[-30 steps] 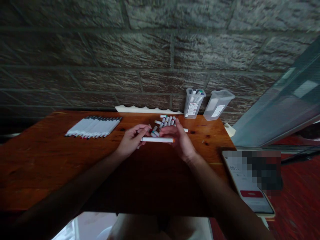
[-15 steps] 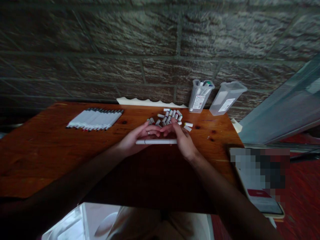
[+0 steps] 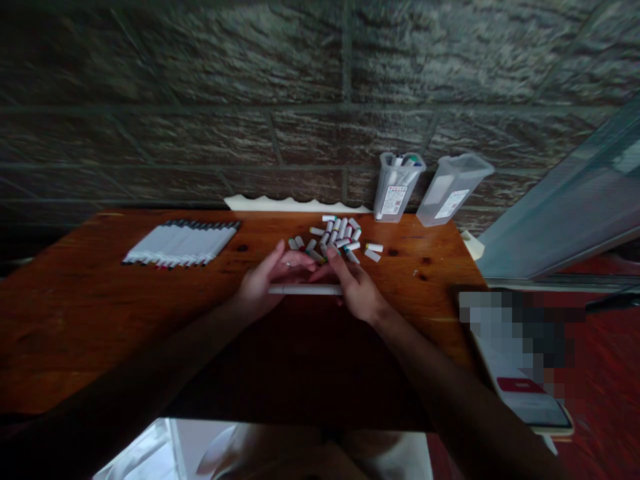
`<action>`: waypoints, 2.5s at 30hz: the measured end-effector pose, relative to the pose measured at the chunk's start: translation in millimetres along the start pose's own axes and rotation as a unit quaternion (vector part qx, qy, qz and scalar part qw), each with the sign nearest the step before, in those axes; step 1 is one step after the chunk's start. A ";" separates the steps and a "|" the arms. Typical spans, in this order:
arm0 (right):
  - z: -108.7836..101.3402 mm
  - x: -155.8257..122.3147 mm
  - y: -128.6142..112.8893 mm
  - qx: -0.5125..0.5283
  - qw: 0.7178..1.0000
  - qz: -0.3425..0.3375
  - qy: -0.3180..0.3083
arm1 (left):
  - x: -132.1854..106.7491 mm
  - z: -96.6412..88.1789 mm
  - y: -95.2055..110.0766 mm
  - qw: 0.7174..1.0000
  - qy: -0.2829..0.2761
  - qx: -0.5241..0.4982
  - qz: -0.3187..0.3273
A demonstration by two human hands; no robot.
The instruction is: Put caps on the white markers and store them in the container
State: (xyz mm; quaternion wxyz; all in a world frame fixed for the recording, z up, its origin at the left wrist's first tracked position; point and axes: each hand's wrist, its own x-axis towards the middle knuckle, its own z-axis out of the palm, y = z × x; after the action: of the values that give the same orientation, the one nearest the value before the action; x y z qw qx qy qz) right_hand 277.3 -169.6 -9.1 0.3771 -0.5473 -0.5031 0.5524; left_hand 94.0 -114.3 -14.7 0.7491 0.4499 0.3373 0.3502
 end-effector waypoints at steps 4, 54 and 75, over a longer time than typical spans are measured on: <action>6.8 -3.2 0.3 0.003 0.999 -0.045 0.013 | 0.2 -4.3 1.1 0.999 0.027 0.043 0.012; -8.8 11.9 0.2 -0.011 0.996 -0.068 0.064 | 4.7 -22.4 8.9 0.909 0.017 0.371 0.188; -10.9 13.6 7.7 -0.063 0.992 -0.094 0.061 | 2.1 -20.7 9.3 0.883 0.001 0.412 0.227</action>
State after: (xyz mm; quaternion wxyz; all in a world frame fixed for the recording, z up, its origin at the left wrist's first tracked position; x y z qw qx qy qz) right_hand 287.4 -156.5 -18.5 0.4220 -0.5528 -0.5625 0.4471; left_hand 76.1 -100.2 -14.3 0.3961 0.7819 0.3402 0.3407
